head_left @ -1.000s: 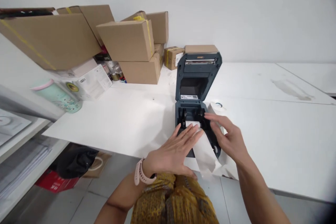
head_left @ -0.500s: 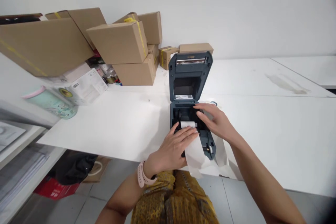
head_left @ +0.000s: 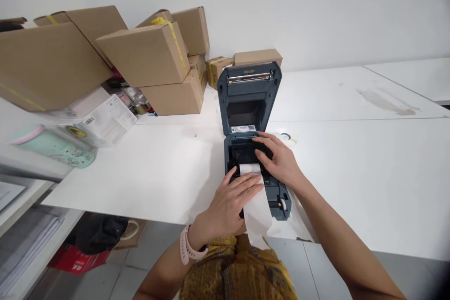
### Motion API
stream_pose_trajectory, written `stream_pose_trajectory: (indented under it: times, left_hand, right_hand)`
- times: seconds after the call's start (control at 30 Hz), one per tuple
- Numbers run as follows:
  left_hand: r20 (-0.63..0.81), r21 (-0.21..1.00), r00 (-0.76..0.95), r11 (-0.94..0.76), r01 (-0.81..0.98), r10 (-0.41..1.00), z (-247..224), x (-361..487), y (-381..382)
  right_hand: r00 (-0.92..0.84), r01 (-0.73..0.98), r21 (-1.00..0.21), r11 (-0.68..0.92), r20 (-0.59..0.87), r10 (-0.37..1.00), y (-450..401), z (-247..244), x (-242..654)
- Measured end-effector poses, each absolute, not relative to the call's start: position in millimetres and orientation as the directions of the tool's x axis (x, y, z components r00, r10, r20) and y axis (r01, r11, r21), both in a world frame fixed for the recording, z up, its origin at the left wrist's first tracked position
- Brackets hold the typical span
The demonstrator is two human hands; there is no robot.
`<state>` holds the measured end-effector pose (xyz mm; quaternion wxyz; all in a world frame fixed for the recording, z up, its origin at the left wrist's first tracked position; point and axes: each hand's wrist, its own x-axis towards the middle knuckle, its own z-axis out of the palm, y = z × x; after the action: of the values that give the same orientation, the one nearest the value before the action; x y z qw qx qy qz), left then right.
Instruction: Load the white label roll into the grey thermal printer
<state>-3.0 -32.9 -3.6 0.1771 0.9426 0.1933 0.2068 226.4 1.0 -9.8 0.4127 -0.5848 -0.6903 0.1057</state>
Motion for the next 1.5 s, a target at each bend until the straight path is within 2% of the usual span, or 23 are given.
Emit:
stream_pose_trajectory:
  times: [0.33, 0.53, 1.0, 1.27, 1.33, 1.43, 1.5]
  left_hand:
    - [0.265, 0.296, 0.886, -0.906, 0.301, 0.381, -0.2, -3.3, -38.6]
    - [0.286, 0.237, 0.885, -0.922, 0.306, 0.367, 6.1, 0.2, -48.5]
    - [0.349, 0.286, 0.852, -0.91, 0.299, 0.389, 11.5, 3.5, -52.1]
    - [0.392, 0.222, 0.849, -0.932, 0.285, 0.353, 7.0, 2.1, -54.8]
    - [0.419, 0.209, 0.834, -0.932, 0.296, 0.359, 1.9, 1.3, -59.8]
    - [0.498, 0.213, 0.78, -0.926, 0.313, 0.378, -8.9, -0.1, -70.8]
    - [0.568, 0.239, 0.724, -0.921, 0.309, 0.39, -16.2, -1.0, -78.6]
  right_hand:
    - [0.053, 0.734, -0.62, 0.277, 0.459, 0.887, 0.5, -11.4, 222.9]
    - [0.048, 0.739, -0.612, 0.282, 0.465, 0.884, 0.0, -10.6, 222.6]
    - [0.015, 0.729, -0.615, 0.3, 0.453, 0.891, 1.4, -11.8, 223.6]
    - [0.003, 0.725, -0.611, 0.317, 0.463, 0.886, -0.2, -12.9, 222.7]
    - [0.065, 0.732, -0.593, 0.337, 0.552, 0.831, -3.7, -10.9, 224.7]
    - [0.204, 0.764, -0.519, 0.384, 0.758, 0.619, -5.3, 9.7, 233.2]
    - [0.258, 0.769, -0.493, 0.407, 0.822, 0.508, 2.3, 40.1, 240.0]
